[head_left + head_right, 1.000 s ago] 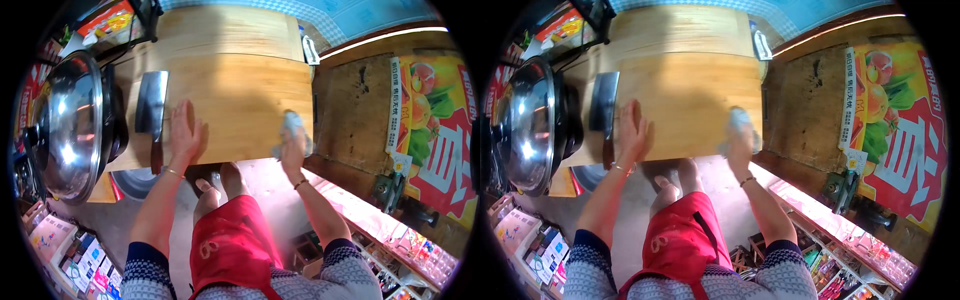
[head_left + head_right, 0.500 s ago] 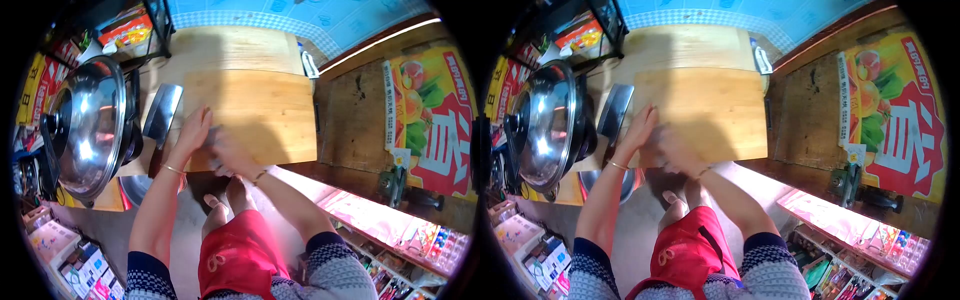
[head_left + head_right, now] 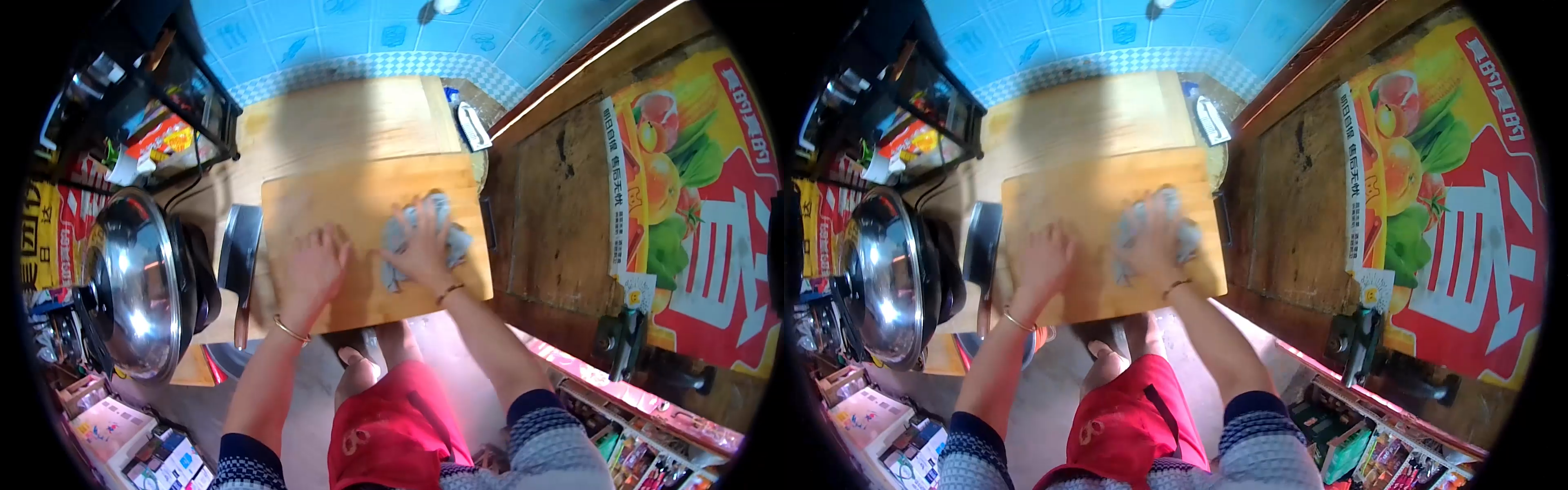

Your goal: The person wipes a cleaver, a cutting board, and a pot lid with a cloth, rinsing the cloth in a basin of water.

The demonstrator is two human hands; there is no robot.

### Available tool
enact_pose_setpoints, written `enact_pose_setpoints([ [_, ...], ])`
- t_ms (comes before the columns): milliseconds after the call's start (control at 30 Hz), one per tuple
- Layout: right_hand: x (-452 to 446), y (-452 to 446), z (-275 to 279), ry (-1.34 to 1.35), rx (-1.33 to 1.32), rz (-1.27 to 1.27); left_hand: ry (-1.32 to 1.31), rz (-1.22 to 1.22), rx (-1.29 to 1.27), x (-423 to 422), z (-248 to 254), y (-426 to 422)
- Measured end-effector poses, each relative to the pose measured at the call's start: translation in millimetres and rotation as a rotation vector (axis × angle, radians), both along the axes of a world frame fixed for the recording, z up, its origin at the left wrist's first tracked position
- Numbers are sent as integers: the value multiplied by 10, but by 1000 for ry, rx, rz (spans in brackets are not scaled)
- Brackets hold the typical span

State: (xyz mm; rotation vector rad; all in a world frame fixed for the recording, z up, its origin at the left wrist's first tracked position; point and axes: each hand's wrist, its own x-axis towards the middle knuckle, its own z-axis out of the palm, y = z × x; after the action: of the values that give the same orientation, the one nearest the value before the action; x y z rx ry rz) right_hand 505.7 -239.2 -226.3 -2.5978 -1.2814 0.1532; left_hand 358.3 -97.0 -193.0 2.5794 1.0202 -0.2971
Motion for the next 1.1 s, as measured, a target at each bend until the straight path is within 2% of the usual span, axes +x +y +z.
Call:
enact_pose_setpoints([
  [33, 51, -15, -11, -6, 23, 17, -121, -139, 113, 109, -86, -62],
  [67, 105, -30, -30, -11, 45, 34, -116, -155, 108, 255, -186, -126],
  [133, 586, -277, -290, -40, 165, 194, -638, -359, 106, 623, -304, -233],
  [200, 1068, -643, -432, 176, 379, -157, -592, -377, 51, 921, -310, -318],
  [267, 1332, -953, -420, 20, 349, -376, -538, -387, -15, 1065, -404, -455],
  [300, 1393, -1084, -559, 20, 348, -376, -520, -351, -101, 1113, -517, -522],
  [367, 1481, -1248, -870, 1088, 730, -917, -518, -315, -167, 1203, -505, -574],
  [400, 1395, -1164, -570, 1091, 693, -865, -479, -325, -223, 1194, -449, -616],
  [467, 1406, -1165, -502, 1149, 682, -867, -440, -330, -265, 1151, -237, -665],
  [533, 1306, -1115, -93, 1261, 854, -873, -308, -361, -385, 1107, 163, -650],
  [567, 1303, -1126, 76, 1429, 977, -845, -320, -361, -369, 1064, 283, -660],
  [600, 1306, -1136, 303, 1524, 967, -770, -400, -365, -409, 1028, 407, -683],
  [667, 1063, -1001, 1217, 1531, 905, -775, -506, -378, -427, 984, 725, -705],
  [700, 1074, -1026, 1389, 1521, 855, -704, -585, -370, -493, 972, 918, -716],
  [733, 905, -917, 1826, 1464, 866, -683, -667, -363, -555, 947, 1163, -718],
  [800, 737, -810, 2300, 1381, 926, -448, -712, -351, -559, 833, 1662, -712],
  [867, 413, -642, 2877, 1352, 924, -323, -874, -283, -574, 629, 2069, -662],
  [933, 68, -453, 3317, 1380, 955, -169, -949, -239, -567, 387, 2359, -552],
  [967, -141, -355, 3546, 1570, 967, -120, -1042, -221, -678, 208, 2506, -460],
  [1033, -415, -96, 3559, 1611, 950, -43, -1196, -183, -916, -124, 2836, -328],
  [1067, -541, 23, 3566, 1608, 912, 10, -1217, -168, -882, -337, 3025, -250],
  [1100, -544, 137, 3498, 1647, 884, -27, -1051, -207, -828, -638, 3398, -206],
])
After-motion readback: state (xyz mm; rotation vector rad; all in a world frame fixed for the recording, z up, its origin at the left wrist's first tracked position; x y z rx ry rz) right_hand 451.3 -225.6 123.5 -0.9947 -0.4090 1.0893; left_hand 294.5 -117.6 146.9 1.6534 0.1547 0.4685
